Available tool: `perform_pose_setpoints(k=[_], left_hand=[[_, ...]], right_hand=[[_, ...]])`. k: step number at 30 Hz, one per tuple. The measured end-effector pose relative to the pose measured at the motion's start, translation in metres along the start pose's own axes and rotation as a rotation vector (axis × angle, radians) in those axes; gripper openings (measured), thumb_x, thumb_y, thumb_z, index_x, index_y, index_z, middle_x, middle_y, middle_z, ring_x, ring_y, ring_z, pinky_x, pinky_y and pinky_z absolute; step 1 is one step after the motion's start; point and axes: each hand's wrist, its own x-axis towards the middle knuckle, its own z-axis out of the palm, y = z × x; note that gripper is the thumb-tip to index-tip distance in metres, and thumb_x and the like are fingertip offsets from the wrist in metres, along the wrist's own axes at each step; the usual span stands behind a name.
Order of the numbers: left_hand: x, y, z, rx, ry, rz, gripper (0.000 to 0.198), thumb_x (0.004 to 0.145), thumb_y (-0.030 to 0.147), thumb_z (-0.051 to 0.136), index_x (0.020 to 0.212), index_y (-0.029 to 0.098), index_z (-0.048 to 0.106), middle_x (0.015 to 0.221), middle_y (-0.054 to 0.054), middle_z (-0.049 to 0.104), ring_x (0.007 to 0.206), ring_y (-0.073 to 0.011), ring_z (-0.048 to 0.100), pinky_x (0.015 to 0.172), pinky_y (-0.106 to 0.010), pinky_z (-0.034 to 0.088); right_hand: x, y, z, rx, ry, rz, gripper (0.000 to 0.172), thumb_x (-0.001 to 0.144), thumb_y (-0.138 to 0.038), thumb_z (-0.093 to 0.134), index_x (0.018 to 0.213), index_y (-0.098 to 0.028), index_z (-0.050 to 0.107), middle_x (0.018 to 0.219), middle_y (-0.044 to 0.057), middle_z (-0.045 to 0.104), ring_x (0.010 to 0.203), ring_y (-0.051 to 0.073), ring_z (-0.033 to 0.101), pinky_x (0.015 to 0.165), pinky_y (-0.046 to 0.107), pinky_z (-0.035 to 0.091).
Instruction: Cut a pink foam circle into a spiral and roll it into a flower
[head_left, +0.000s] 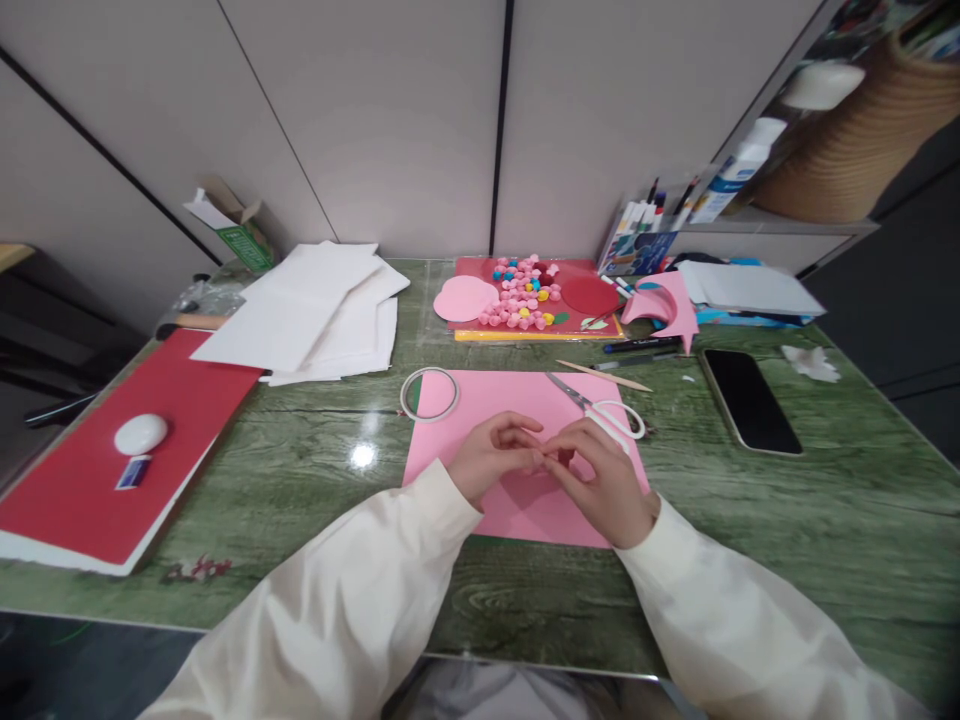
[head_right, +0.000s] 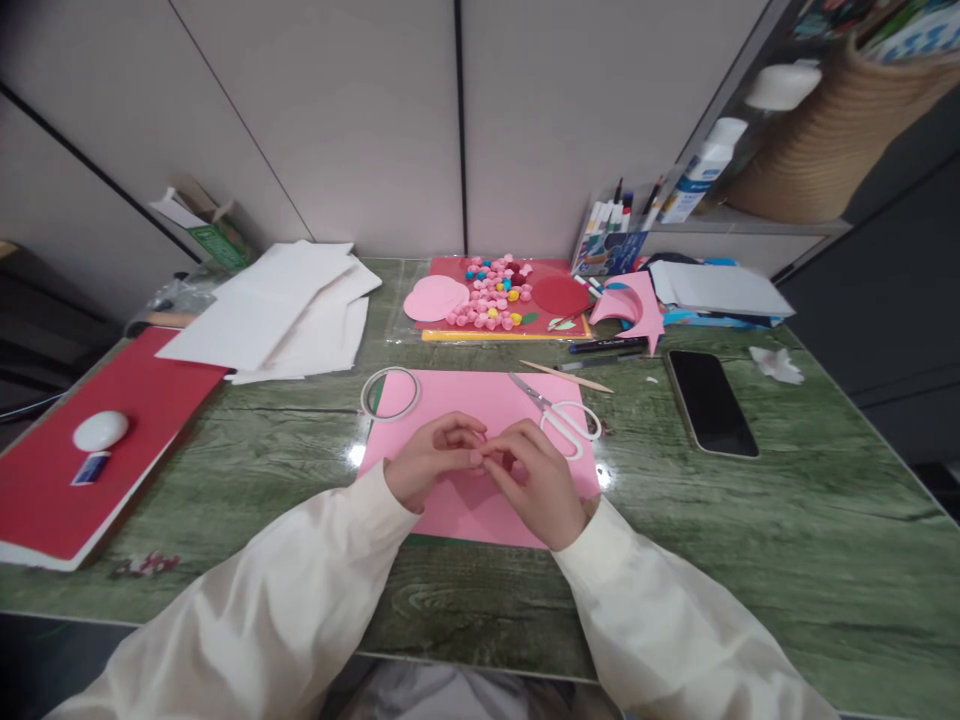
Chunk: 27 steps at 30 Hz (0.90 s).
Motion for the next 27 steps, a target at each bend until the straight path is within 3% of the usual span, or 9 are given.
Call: perform_pose_setpoints(k=[9,21,27], left_hand=[[-0.0002,-0.0024,0.0022,0.018,0.003,0.012,0.033,0.057,0.016,0.07,0.085,0.013,0.055,0.068,0.001,0.058,0.064,-0.0091,0.056,0.065,-0.024,0.044],[-0.0004,-0.0037,0.0045,0.043,-0.038,0.007,0.035,0.056,0.02,0.072,0.085,0.014,0.054,0.072,-0.002,0.06,0.067,-0.011,0.058,0.067,-0.027,0.045],[-0.0008,-0.0051,0.0033,0.061,-0.069,-0.004,0.034,0.056,0.02,0.072,0.084,0.013,0.055,0.074,-0.003,0.061,0.071,-0.012,0.057,0.068,-0.028,0.045]], right_hand=[[-0.0007,0.0025,0.003,0.006,-0.081,-0.06,0.029,0.082,-0.011,0.046,0.104,-0.026,0.058,0.081,0.004,0.047,0.077,0.016,0.049,0.066,0.03,0.045],[-0.0015,0.0072,0.0032,0.009,0.056,0.022,0.007,0.073,-0.015,0.059,0.076,-0.021,0.058,0.076,0.001,0.047,0.067,0.015,0.05,0.059,0.029,0.044],[-0.0002,0.0049,0.0022,0.023,0.033,0.02,0.014,0.07,-0.012,0.059,0.066,-0.02,0.049,0.072,0.0,0.045,0.066,0.014,0.048,0.059,0.028,0.042]])
